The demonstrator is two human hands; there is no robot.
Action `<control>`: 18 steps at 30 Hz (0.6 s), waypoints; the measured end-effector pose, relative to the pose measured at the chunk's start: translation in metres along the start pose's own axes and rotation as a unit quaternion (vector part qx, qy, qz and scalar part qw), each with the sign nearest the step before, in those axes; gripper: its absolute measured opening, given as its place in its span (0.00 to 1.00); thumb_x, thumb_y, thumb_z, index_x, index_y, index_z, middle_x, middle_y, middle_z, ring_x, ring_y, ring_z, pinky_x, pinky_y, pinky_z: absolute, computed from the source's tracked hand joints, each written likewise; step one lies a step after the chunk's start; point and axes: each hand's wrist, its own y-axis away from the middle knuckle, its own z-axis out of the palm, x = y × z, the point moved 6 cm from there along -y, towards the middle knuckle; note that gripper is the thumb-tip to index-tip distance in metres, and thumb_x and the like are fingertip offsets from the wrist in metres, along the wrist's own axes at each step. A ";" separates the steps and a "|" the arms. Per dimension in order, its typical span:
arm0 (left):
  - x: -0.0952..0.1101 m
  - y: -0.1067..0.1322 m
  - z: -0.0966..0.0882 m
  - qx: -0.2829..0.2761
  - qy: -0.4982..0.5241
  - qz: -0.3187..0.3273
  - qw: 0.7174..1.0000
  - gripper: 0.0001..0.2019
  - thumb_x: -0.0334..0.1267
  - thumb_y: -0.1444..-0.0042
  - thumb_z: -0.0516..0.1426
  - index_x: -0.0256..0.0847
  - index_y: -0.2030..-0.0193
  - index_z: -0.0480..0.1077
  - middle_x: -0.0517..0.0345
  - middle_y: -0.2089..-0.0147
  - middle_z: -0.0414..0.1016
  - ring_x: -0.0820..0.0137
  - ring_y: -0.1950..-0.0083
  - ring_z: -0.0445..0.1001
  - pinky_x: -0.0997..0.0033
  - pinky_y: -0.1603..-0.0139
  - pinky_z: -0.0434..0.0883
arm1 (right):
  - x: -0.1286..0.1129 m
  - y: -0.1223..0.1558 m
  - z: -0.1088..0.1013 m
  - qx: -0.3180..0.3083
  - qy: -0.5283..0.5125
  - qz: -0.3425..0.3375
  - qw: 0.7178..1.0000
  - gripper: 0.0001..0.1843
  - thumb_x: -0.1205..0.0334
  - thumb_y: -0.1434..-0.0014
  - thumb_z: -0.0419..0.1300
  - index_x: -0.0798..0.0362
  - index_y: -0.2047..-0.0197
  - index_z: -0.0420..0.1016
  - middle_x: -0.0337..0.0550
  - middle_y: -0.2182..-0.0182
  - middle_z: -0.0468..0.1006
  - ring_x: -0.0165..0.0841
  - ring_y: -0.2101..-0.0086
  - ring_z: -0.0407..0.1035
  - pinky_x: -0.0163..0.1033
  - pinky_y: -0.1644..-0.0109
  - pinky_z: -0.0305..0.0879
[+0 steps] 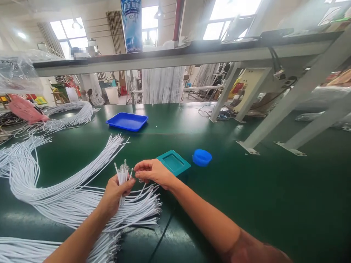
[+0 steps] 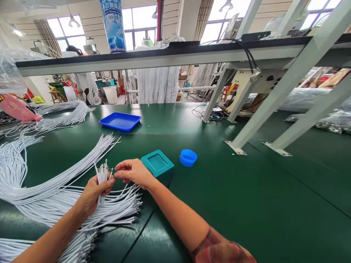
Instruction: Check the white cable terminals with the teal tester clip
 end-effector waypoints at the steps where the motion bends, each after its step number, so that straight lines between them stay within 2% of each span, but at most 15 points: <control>1: 0.000 0.000 0.001 -0.005 -0.003 -0.002 1.000 0.12 0.36 0.62 0.66 0.34 0.74 0.67 0.66 0.81 0.60 0.81 0.82 0.54 0.79 0.83 0.49 | 0.003 0.001 0.003 0.001 -0.006 0.004 1.000 0.17 0.56 0.62 0.67 0.57 0.69 0.73 0.34 0.81 0.68 0.23 0.81 0.59 0.30 0.79 0.57; 3: -0.002 0.001 0.002 -0.014 -0.012 -0.008 1.000 0.12 0.35 0.63 0.66 0.34 0.73 0.69 0.65 0.82 0.61 0.81 0.82 0.54 0.79 0.83 0.49 | 0.006 0.003 0.006 0.011 -0.012 -0.002 1.000 0.16 0.55 0.61 0.66 0.58 0.71 0.73 0.34 0.82 0.68 0.22 0.82 0.57 0.29 0.79 0.54; 5: -0.003 0.000 0.002 -0.014 -0.020 -0.007 1.000 0.11 0.35 0.63 0.66 0.33 0.72 0.72 0.63 0.80 0.65 0.80 0.80 0.58 0.79 0.81 0.54 | 0.007 0.005 0.006 0.027 -0.012 -0.016 0.999 0.15 0.54 0.60 0.66 0.57 0.73 0.73 0.33 0.84 0.67 0.21 0.82 0.56 0.29 0.80 0.51; 8: -0.002 0.000 -0.003 0.015 -0.018 0.019 1.000 0.13 0.33 0.64 0.66 0.35 0.68 0.74 0.57 0.72 0.73 0.74 0.70 0.68 0.76 0.68 0.63 | 0.005 0.006 0.004 0.066 0.002 -0.043 0.997 0.14 0.54 0.59 0.66 0.57 0.75 0.74 0.33 0.85 0.66 0.22 0.82 0.56 0.29 0.80 0.49; 10: -0.001 -0.001 -0.005 0.028 -0.024 0.034 0.999 0.12 0.33 0.63 0.66 0.36 0.68 0.75 0.57 0.69 0.75 0.72 0.66 0.69 0.75 0.62 0.64 | 0.004 0.006 0.002 0.091 0.005 -0.056 0.994 0.14 0.55 0.61 0.67 0.57 0.76 0.74 0.35 0.82 0.69 0.23 0.80 0.59 0.30 0.79 0.53; 14: 0.001 0.001 -0.005 0.034 -0.035 0.043 0.998 0.11 0.33 0.64 0.66 0.37 0.69 0.75 0.58 0.71 0.76 0.72 0.67 0.70 0.74 0.62 0.64 | 0.005 0.006 0.000 0.122 -0.004 -0.058 0.991 0.14 0.56 0.64 0.68 0.57 0.77 0.73 0.38 0.80 0.72 0.25 0.78 0.63 0.32 0.75 0.59; 18: 0.001 0.002 -0.004 0.036 -0.011 0.036 0.999 0.12 0.33 0.64 0.66 0.36 0.69 0.77 0.54 0.69 0.77 0.69 0.65 0.72 0.72 0.61 0.66 | 0.007 0.006 0.000 0.126 -0.014 -0.044 0.991 0.12 0.57 0.63 0.67 0.57 0.78 0.74 0.37 0.82 0.71 0.24 0.81 0.60 0.31 0.77 0.56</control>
